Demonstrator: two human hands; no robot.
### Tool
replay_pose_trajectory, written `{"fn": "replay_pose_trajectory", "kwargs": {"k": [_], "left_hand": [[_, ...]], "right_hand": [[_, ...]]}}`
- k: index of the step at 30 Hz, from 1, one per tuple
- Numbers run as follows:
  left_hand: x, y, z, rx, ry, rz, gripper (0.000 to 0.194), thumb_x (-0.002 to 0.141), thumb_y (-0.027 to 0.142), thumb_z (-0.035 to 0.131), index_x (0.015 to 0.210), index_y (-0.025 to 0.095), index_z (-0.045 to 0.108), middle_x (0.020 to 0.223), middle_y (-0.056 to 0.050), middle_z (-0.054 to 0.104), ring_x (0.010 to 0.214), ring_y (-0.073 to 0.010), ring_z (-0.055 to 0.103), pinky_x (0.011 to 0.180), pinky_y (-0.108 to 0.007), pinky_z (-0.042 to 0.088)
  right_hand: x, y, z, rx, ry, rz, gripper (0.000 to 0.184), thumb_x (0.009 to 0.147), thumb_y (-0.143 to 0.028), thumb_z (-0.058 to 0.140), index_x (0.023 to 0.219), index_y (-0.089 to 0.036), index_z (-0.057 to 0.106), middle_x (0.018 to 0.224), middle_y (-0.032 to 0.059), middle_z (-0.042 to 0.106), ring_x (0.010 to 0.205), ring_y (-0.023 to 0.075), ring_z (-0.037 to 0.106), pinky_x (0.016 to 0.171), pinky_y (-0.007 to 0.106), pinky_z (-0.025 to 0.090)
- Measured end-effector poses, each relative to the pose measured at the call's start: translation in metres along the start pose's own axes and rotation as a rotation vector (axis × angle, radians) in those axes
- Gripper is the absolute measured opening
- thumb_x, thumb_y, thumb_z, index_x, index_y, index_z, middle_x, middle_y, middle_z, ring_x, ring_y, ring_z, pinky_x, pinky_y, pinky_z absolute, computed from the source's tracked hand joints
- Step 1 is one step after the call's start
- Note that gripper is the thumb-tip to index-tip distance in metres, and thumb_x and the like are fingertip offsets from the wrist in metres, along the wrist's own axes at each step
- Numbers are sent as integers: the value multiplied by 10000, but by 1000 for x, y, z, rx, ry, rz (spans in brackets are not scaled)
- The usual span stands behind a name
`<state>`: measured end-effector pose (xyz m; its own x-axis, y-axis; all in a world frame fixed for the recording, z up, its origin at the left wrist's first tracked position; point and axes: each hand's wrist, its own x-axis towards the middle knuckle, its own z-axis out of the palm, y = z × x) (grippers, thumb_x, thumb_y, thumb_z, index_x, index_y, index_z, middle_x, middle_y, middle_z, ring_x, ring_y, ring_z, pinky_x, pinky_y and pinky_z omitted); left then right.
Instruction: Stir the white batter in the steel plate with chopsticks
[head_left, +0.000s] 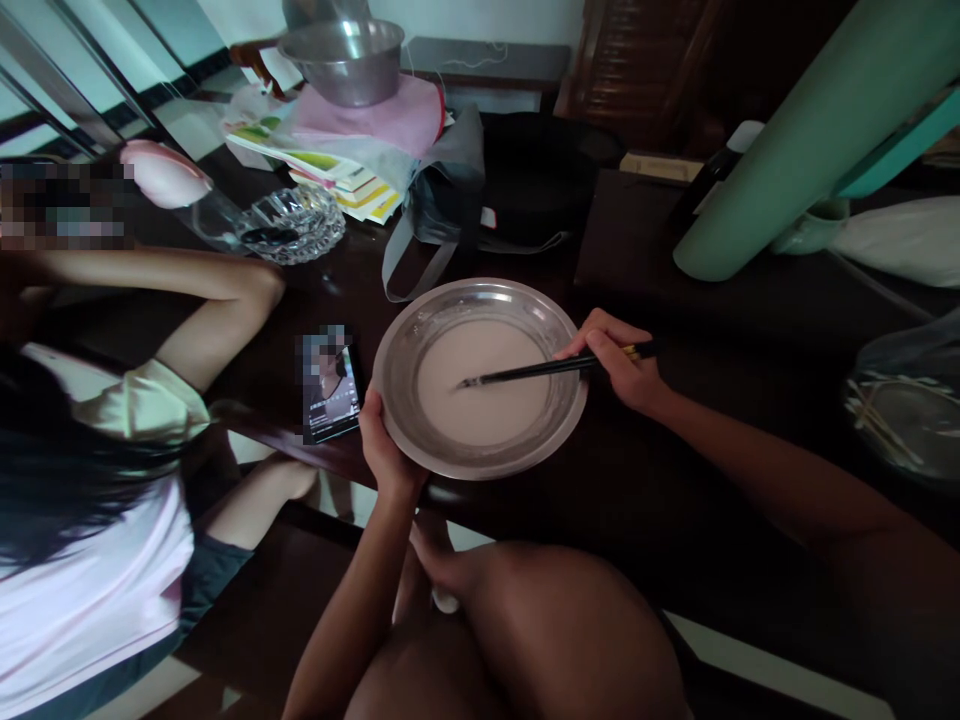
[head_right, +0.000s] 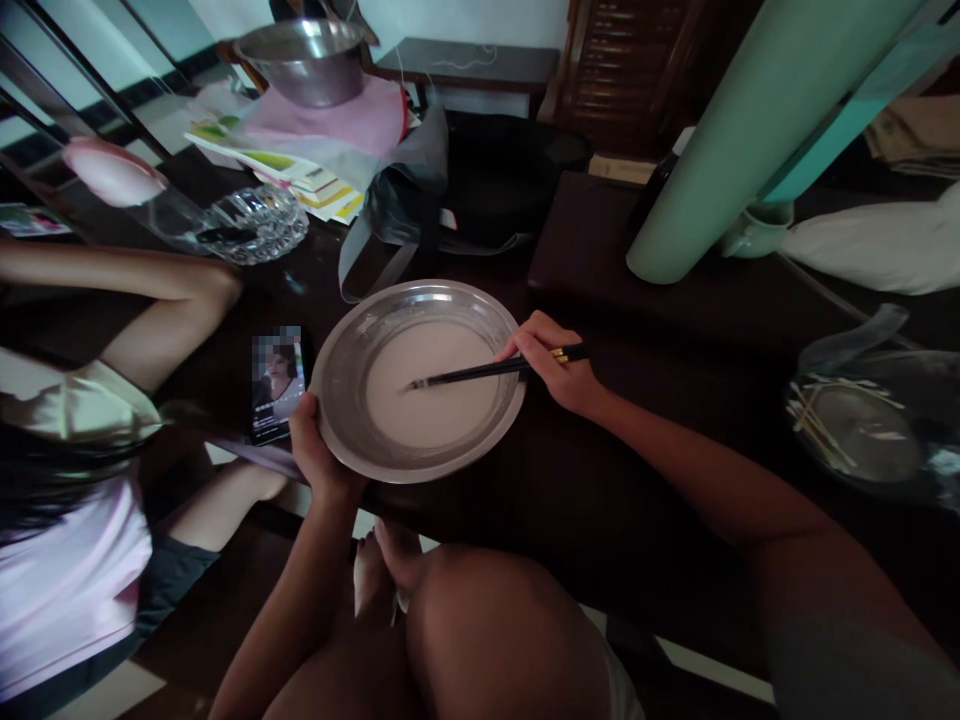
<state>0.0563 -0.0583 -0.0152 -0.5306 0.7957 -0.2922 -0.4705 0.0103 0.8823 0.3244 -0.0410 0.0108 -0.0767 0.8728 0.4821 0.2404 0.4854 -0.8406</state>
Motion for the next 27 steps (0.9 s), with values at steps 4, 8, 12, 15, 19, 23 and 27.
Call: {"fn": "replay_pose_trajectory", "kwargs": {"k": [4, 8, 12, 15, 19, 23, 27], "left_hand": [[-1, 0, 0, 17, 50, -6, 297, 746, 476, 669, 862, 208, 722, 841, 14, 725, 838, -168, 650, 801, -264, 504], [2, -2, -3, 43, 74, 13, 302, 777, 481, 648, 883, 208, 722, 846, 12, 715, 911, -178, 652, 850, -270, 497], [5, -5, -6, 43, -44, 56, 318, 786, 509, 639, 885, 215, 710, 859, 2, 713, 955, -195, 657, 875, -286, 497], [6, -6, -7, 33, -104, 76, 328, 778, 521, 646, 878, 214, 702, 851, -3, 709, 946, -200, 658, 868, -292, 496], [4, -4, -6, 27, -49, 28, 340, 760, 521, 651, 896, 214, 704, 840, 8, 703, 885, -180, 653, 835, -282, 491], [3, -2, -4, 40, -4, 22, 325, 748, 507, 657, 869, 210, 706, 839, 9, 709, 846, -171, 646, 801, -277, 497], [4, -3, -6, 64, -27, 47, 328, 776, 512, 646, 909, 218, 708, 862, 12, 704, 927, -183, 645, 857, -280, 488]], "right_hand": [[0, 0, 0, 43, 59, -21, 374, 994, -424, 517, 721, -257, 711, 700, 10, 693, 671, 168, 609, 655, 351, 485], [0, 0, 0, 32, -17, -31, 364, 1000, -402, 509, 749, -254, 728, 710, 11, 694, 672, 161, 602, 645, 341, 476], [1, -1, -1, 1, 47, -25, 368, 999, -399, 515, 742, -247, 731, 731, 11, 702, 688, 156, 612, 673, 340, 485], [1, -2, -1, 57, 24, -39, 378, 1004, -390, 506, 729, -247, 723, 684, 5, 686, 653, 151, 596, 626, 326, 471], [1, -1, -1, 0, 10, -25, 366, 1001, -391, 516, 746, -245, 735, 730, 12, 699, 689, 154, 613, 665, 335, 481], [1, 1, -1, 52, 54, -30, 374, 1000, -395, 515, 724, -250, 721, 687, 6, 689, 653, 155, 602, 637, 335, 474], [2, -1, -1, 9, -24, -33, 355, 996, -397, 520, 761, -252, 742, 736, 15, 708, 689, 162, 618, 664, 345, 482]]}}
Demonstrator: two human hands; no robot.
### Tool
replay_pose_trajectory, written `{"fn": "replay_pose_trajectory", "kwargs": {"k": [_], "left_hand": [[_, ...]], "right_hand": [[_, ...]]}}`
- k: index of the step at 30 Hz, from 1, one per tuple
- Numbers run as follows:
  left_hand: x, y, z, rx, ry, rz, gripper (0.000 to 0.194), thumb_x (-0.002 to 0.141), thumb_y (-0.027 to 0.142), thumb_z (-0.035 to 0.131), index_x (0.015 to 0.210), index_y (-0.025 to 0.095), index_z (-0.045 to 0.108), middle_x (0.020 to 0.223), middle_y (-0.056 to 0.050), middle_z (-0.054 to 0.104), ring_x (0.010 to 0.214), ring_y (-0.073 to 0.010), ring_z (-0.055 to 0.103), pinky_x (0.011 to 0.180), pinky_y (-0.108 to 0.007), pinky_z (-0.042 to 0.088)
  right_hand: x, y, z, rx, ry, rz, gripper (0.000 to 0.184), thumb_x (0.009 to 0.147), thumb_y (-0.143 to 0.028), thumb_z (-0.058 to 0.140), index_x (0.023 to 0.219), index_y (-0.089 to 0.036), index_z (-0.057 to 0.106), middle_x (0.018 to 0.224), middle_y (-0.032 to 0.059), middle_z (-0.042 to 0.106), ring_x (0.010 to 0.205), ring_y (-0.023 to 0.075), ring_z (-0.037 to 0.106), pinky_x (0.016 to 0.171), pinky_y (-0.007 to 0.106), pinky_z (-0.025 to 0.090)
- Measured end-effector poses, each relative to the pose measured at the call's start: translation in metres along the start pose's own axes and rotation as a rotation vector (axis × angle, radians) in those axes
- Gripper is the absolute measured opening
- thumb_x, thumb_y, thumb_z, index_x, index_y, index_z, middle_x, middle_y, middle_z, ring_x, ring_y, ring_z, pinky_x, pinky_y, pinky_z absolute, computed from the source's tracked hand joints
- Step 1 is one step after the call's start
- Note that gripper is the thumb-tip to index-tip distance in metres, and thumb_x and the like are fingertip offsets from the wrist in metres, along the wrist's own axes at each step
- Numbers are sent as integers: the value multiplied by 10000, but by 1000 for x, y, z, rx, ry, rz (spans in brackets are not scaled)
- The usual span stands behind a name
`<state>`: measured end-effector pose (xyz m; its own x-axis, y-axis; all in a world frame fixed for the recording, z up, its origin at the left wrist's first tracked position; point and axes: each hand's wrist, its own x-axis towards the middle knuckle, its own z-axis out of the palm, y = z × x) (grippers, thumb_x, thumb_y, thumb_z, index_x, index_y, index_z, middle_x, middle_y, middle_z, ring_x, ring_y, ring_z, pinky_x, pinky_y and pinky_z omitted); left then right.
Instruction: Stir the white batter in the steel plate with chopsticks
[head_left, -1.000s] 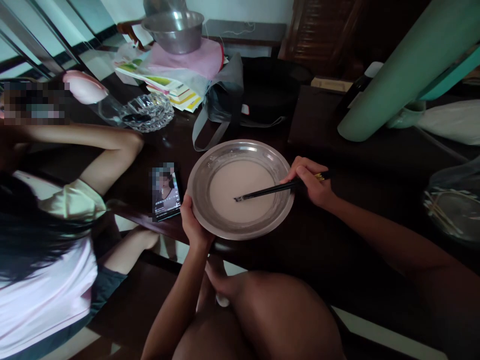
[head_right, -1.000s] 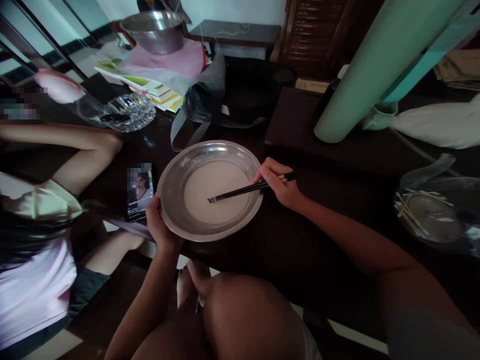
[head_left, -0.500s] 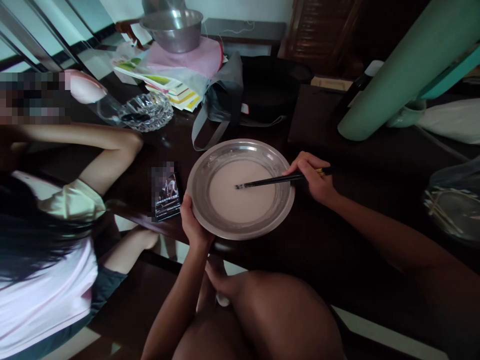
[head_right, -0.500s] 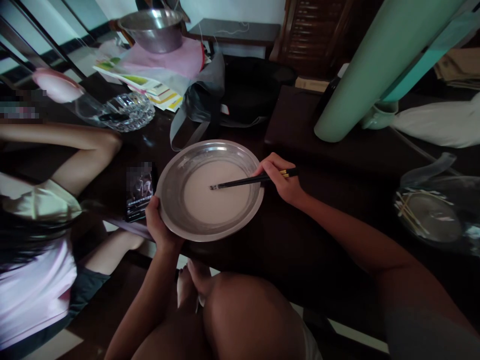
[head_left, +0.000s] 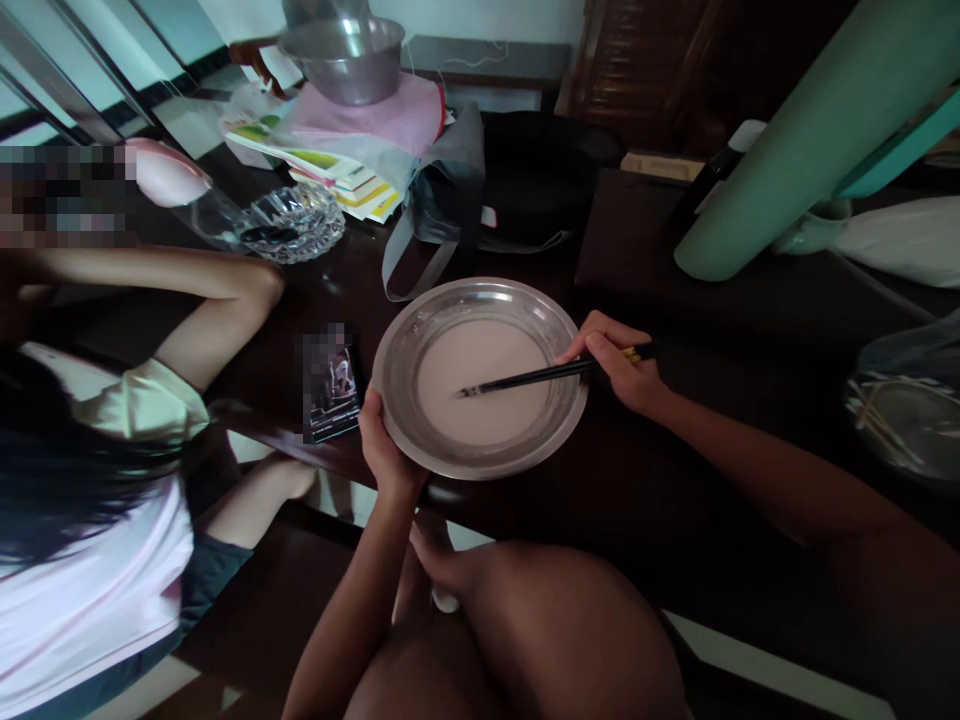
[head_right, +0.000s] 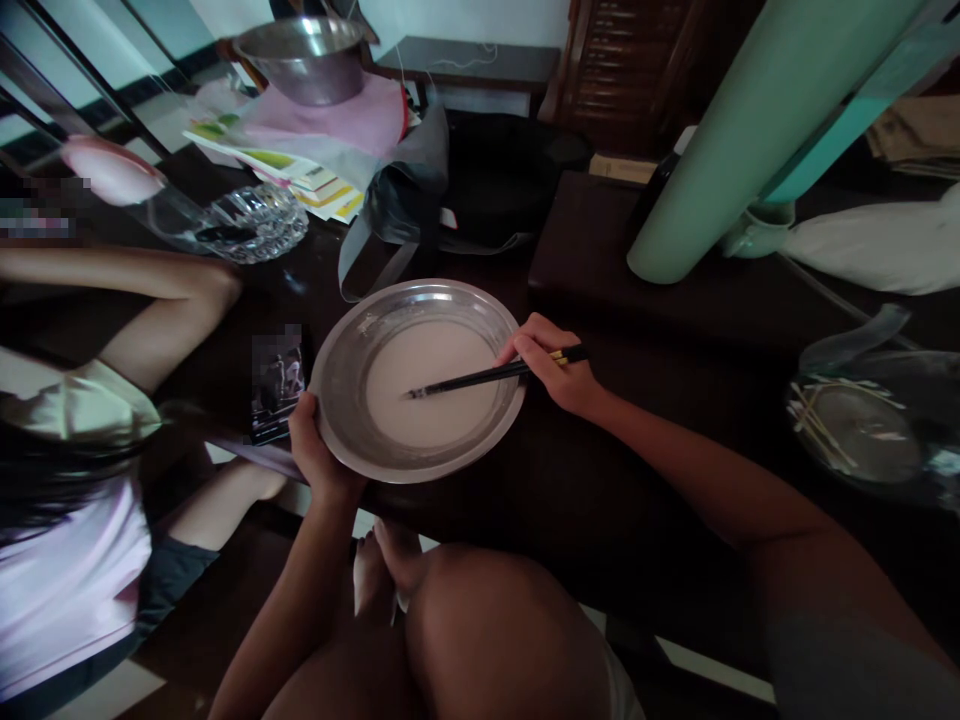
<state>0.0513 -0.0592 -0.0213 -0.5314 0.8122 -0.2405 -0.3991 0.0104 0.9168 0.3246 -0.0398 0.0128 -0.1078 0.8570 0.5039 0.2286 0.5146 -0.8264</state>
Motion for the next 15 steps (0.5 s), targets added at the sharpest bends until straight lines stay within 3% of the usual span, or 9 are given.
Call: {"fn": "replay_pose_trajectory", "kwargs": {"k": [4, 9, 15], "left_hand": [[0, 0, 1, -8, -11, -14, 339, 767, 530, 639, 888, 220, 702, 851, 5, 706, 916, -190, 646, 845, -286, 490], [-3, 4, 6, -30, 31, -36, 315, 724, 503, 662, 847, 215, 691, 873, 7, 715, 880, -178, 638, 822, -278, 485], [-4, 5, 6, -1, 41, -38, 324, 728, 511, 645, 852, 215, 690, 841, 10, 702, 880, -181, 631, 823, -283, 478]], "right_hand": [[1, 0, -1, -5, 88, -6, 376, 996, -406, 518, 726, -253, 731, 701, 5, 695, 669, 157, 609, 662, 345, 477], [-1, 0, 0, 25, 9, 0, 359, 1001, -385, 514, 753, -246, 733, 711, 7, 702, 670, 151, 611, 647, 332, 475], [0, 0, 0, 63, 85, 13, 369, 998, -386, 519, 718, -241, 711, 670, -5, 684, 642, 143, 599, 635, 321, 470]]}}
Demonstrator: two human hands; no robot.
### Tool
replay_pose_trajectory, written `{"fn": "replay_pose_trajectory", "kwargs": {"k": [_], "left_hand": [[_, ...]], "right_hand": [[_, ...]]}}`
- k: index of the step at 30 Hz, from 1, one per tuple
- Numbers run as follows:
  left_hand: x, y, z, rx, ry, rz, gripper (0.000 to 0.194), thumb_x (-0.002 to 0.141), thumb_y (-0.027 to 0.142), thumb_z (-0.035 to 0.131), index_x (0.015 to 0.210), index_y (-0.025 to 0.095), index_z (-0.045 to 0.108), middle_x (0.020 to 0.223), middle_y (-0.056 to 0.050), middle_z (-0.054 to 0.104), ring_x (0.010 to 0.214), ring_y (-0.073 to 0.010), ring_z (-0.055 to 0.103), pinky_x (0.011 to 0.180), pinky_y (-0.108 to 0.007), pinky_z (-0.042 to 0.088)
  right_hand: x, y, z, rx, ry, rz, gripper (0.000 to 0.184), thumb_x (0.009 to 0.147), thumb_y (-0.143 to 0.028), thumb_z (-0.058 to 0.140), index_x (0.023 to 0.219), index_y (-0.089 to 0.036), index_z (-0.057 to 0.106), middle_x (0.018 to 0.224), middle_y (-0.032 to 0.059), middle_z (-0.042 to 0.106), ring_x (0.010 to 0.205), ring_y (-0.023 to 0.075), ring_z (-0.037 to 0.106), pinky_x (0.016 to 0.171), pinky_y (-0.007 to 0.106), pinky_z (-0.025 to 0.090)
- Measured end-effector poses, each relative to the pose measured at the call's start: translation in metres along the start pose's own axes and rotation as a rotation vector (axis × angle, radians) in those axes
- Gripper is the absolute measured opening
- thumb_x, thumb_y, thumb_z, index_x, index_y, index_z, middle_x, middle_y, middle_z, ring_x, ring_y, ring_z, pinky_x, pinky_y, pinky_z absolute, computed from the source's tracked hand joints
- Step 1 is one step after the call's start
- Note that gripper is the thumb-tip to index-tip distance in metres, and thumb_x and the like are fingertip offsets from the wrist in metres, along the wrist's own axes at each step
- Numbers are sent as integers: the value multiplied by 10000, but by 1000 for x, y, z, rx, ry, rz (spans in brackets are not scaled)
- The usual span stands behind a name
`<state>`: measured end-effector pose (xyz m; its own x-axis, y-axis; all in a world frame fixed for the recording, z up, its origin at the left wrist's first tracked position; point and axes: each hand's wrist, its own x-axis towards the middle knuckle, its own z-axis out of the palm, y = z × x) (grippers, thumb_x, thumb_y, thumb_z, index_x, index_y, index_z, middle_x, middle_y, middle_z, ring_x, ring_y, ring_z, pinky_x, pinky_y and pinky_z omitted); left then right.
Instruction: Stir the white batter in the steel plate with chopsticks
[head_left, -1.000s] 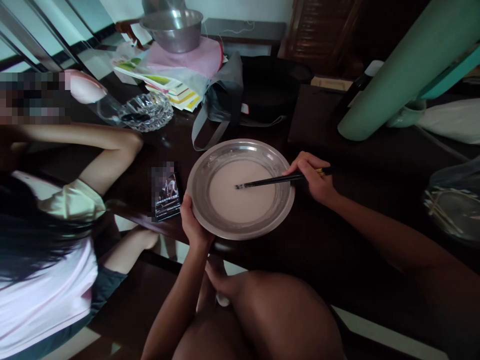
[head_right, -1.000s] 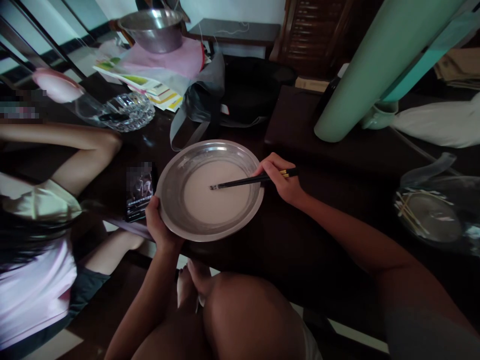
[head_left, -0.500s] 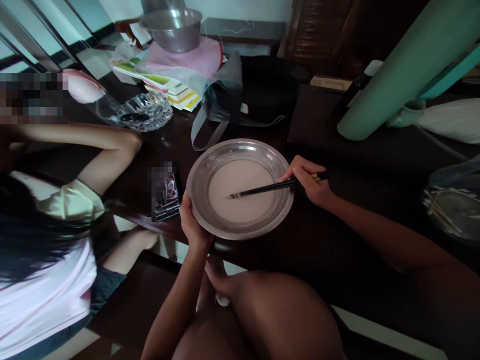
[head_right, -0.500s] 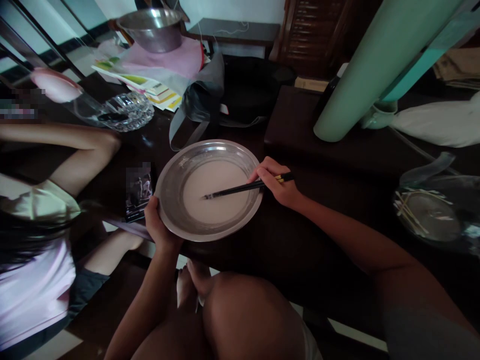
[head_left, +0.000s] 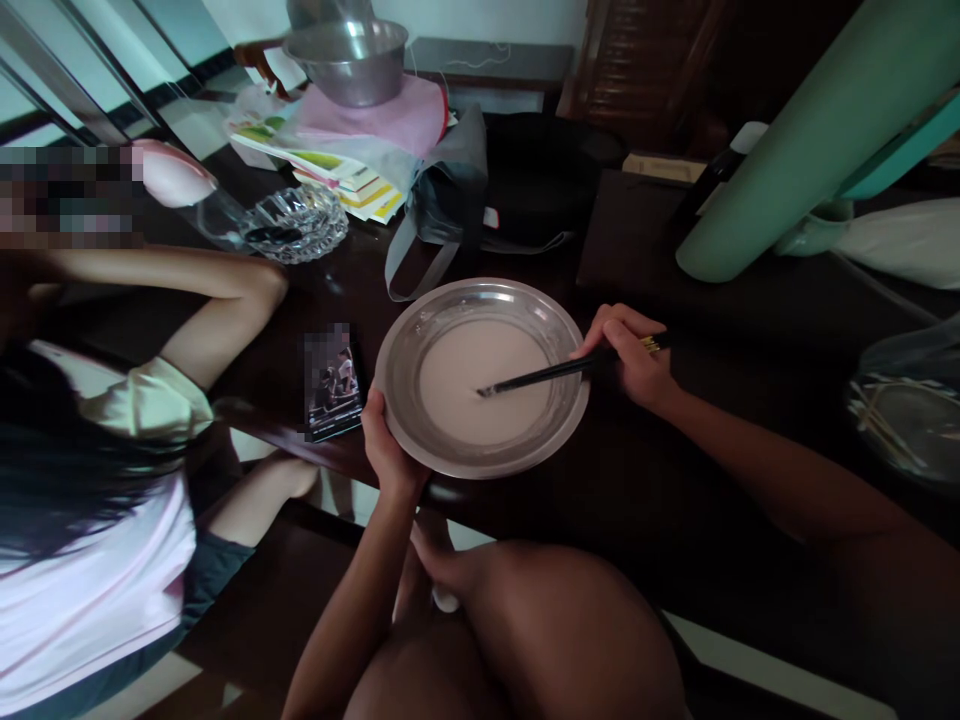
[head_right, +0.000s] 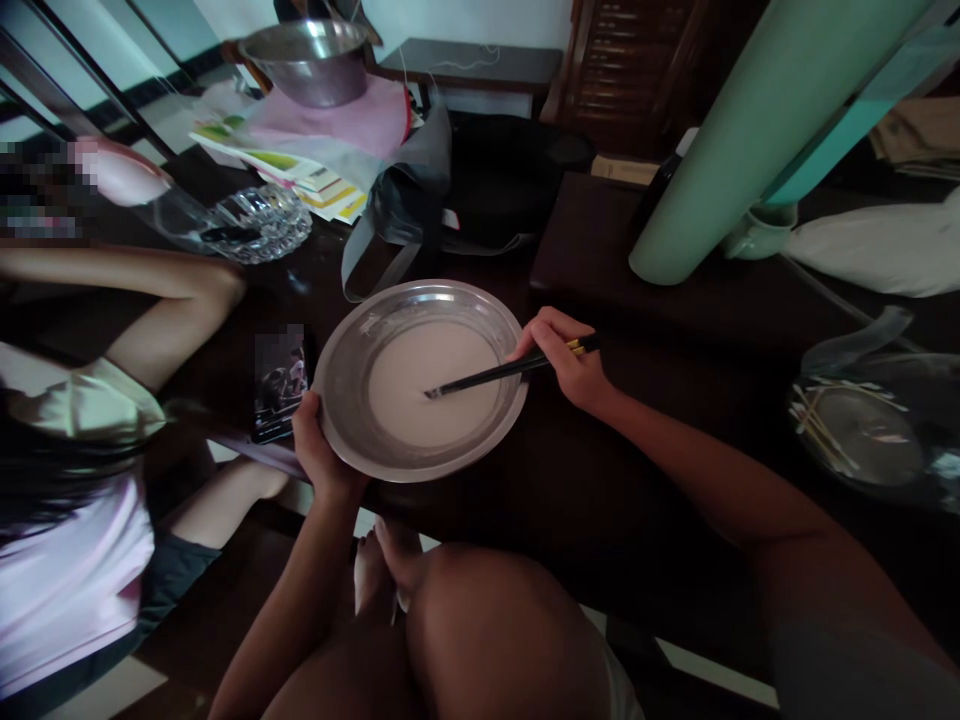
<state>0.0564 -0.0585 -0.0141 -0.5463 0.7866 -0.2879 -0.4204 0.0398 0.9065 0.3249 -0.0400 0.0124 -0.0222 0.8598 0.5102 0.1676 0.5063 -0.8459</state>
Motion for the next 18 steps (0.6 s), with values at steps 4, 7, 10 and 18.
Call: {"fn": "replay_pose_trajectory", "kwargs": {"k": [4, 7, 10, 18], "left_hand": [[1, -2, -2, 9, 17, 15, 322, 737, 508, 653, 880, 222, 693, 863, 15, 702, 897, -175, 632, 831, -274, 478], [2, -2, -2, -5, -16, 29, 329, 746, 515, 649, 881, 219, 699, 866, 1, 711, 917, -192, 648, 834, -287, 494], [2, -3, -2, -11, -40, 27, 322, 765, 506, 642, 890, 216, 705, 902, -11, 725, 990, -210, 657, 875, -297, 502], [4, -5, -4, -28, -32, 6, 330, 763, 518, 643, 890, 220, 709, 888, 0, 728, 954, -197, 662, 876, -290, 499]], "right_hand": [[0, -1, 1, -44, -56, 14, 365, 994, -409, 521, 742, -245, 726, 714, 6, 703, 679, 152, 613, 666, 334, 485], [1, -1, 0, -68, 11, 25, 380, 983, -439, 531, 712, -245, 714, 708, 6, 701, 678, 159, 618, 680, 348, 496], [0, 0, 0, -20, -9, 26, 393, 987, -447, 516, 703, -248, 701, 669, 3, 686, 645, 159, 606, 639, 342, 490], [0, 1, 0, -60, 11, 6, 402, 991, -441, 510, 703, -253, 717, 675, 7, 676, 658, 159, 604, 654, 347, 484]]}}
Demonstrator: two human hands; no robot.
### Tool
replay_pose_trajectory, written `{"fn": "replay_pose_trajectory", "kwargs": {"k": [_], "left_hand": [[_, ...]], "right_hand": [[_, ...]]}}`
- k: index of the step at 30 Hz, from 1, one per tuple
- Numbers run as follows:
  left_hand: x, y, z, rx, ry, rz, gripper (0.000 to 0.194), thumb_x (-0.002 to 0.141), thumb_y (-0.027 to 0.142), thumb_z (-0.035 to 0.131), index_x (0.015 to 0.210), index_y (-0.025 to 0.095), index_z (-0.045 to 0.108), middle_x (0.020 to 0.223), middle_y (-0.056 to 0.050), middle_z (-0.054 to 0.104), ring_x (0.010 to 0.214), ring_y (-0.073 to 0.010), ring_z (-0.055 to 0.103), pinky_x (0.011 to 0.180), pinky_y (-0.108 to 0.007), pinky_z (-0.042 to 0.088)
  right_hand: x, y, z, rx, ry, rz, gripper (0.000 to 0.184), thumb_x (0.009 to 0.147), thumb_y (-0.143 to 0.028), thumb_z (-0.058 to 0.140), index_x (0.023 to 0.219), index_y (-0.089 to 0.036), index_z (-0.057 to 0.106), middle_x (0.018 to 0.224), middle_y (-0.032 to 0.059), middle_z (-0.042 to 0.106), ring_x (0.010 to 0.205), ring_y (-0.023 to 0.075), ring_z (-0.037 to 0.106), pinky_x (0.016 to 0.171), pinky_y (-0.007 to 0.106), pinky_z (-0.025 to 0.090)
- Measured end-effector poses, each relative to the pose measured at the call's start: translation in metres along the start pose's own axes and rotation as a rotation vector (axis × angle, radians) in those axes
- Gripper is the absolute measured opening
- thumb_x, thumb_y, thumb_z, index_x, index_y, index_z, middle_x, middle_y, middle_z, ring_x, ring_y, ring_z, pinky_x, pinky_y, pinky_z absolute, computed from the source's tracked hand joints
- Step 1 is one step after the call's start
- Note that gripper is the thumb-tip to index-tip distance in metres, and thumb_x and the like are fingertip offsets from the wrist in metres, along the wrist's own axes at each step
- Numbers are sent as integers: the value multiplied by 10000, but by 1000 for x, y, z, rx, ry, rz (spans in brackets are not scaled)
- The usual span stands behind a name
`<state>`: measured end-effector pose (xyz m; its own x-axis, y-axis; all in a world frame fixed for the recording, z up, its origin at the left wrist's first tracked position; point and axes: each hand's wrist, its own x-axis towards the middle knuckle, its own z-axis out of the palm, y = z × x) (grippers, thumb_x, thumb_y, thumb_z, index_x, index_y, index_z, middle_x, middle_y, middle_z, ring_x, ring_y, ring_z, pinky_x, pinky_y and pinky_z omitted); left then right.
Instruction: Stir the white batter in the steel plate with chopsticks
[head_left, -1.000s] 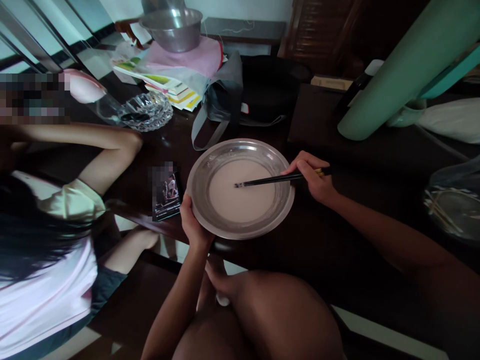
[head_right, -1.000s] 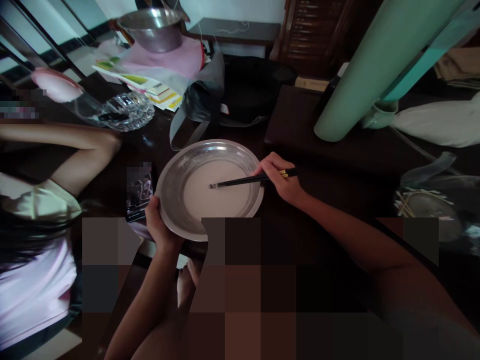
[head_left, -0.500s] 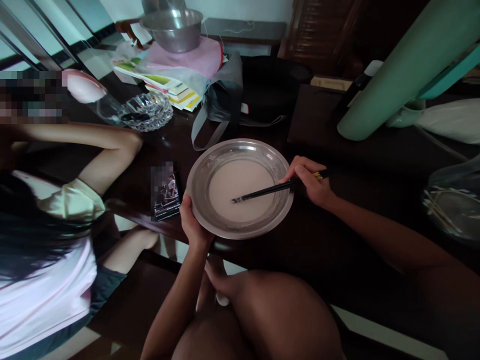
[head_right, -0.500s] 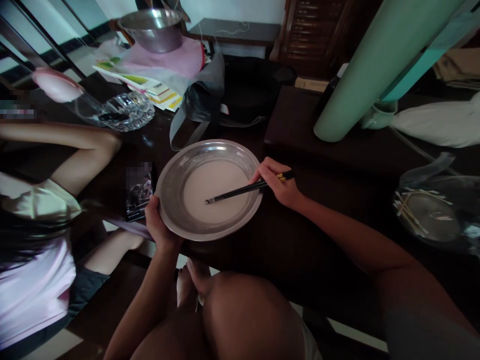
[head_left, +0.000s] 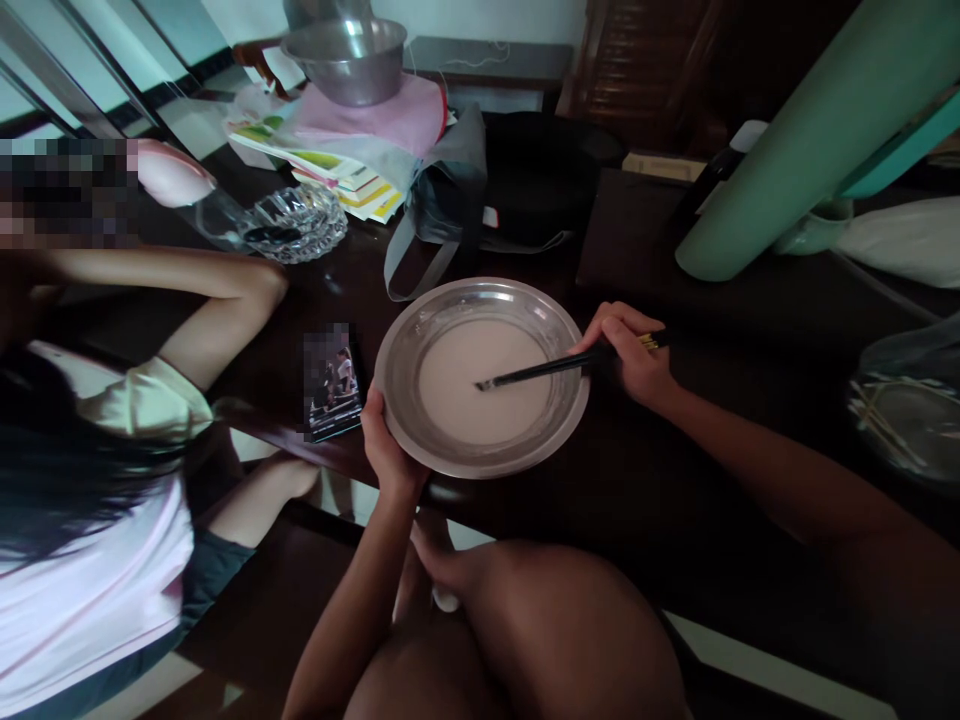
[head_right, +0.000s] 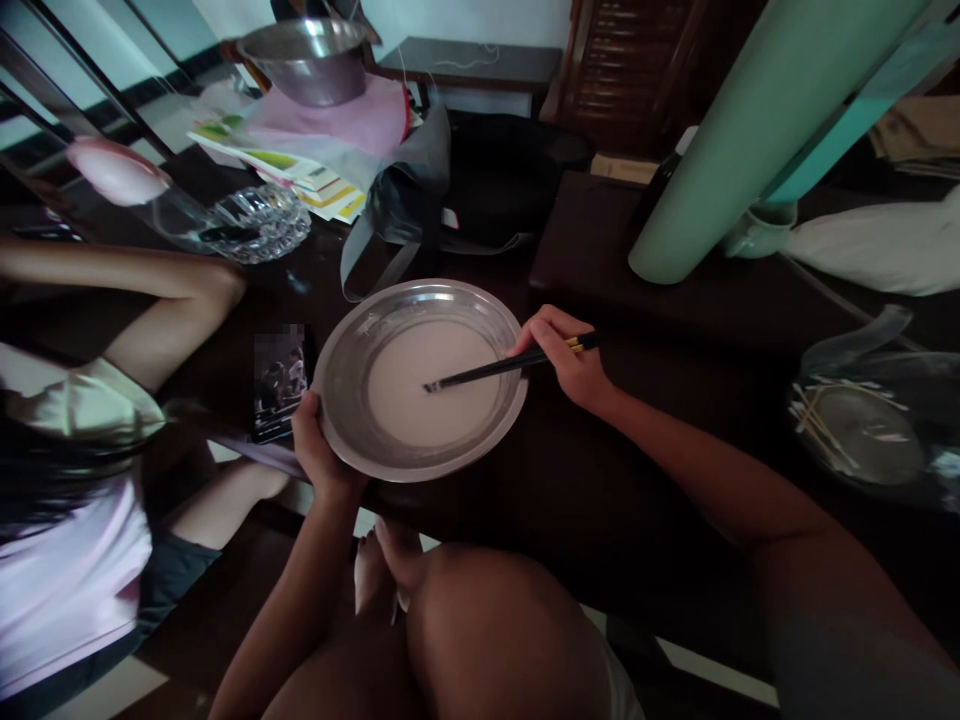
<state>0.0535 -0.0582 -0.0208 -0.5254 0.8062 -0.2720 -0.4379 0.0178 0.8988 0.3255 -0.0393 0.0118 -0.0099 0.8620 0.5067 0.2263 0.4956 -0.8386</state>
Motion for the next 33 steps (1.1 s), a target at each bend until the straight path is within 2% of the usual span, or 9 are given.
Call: {"fn": "replay_pose_trajectory", "kwargs": {"k": [4, 9, 14, 18, 23, 27, 31, 33], "left_hand": [[0, 0, 0, -15, -14, 1, 344, 752, 527, 654, 892, 218, 710, 879, 3, 726, 925, -186, 658, 852, -279, 494], [-2, 2, 2, -12, 17, 5, 306, 738, 493, 667, 859, 215, 707, 860, 9, 726, 850, -173, 656, 805, -273, 498], [-3, 3, 3, -20, 32, -7, 284, 739, 486, 667, 825, 217, 702, 861, 16, 727, 816, -156, 649, 784, -259, 503], [-2, 2, 2, 2, 28, 13, 312, 757, 503, 656, 876, 220, 712, 846, 12, 713, 853, -171, 652, 798, -269, 500], [-3, 2, 1, 14, 49, 20, 321, 762, 510, 656, 880, 217, 715, 851, 9, 705, 897, -183, 651, 824, -276, 497], [-3, 2, 2, 23, 24, 22, 329, 756, 524, 653, 867, 218, 701, 835, 15, 699, 867, -177, 643, 820, -277, 491], [-1, 2, 0, 26, -8, 25, 325, 750, 526, 650, 860, 222, 685, 868, 11, 703, 924, -185, 640, 849, -279, 475], [-1, 1, -1, 23, -40, 33, 327, 751, 532, 648, 855, 224, 679, 863, 7, 701, 936, -192, 641, 850, -284, 475]], "right_hand": [[-1, 0, 1, 2, -83, -13, 373, 995, -428, 510, 751, -254, 732, 718, 14, 691, 675, 162, 606, 658, 352, 487], [0, -1, 1, 20, 14, 0, 392, 987, -448, 516, 702, -258, 706, 667, 8, 677, 650, 169, 600, 643, 358, 489], [0, -2, 1, -18, -65, 4, 359, 983, -439, 527, 744, -264, 730, 736, 16, 705, 705, 177, 627, 689, 374, 504], [1, -1, 1, -5, 19, 3, 395, 983, -466, 516, 702, -266, 709, 671, 6, 686, 654, 170, 604, 654, 367, 496], [-1, -1, 1, -33, -82, 3, 371, 989, -445, 515, 747, -264, 729, 745, 18, 711, 708, 178, 624, 695, 377, 503], [-1, 1, 0, -4, -16, -3, 384, 989, -452, 512, 722, -268, 718, 709, 12, 697, 676, 177, 617, 667, 372, 499], [-1, 1, 0, 10, -100, 0, 375, 981, -472, 518, 744, -263, 721, 720, 18, 711, 670, 179, 622, 649, 370, 506], [-1, 1, 0, -20, -85, -3, 373, 975, -484, 528, 752, -262, 728, 745, 22, 717, 698, 181, 630, 687, 380, 510]]}}
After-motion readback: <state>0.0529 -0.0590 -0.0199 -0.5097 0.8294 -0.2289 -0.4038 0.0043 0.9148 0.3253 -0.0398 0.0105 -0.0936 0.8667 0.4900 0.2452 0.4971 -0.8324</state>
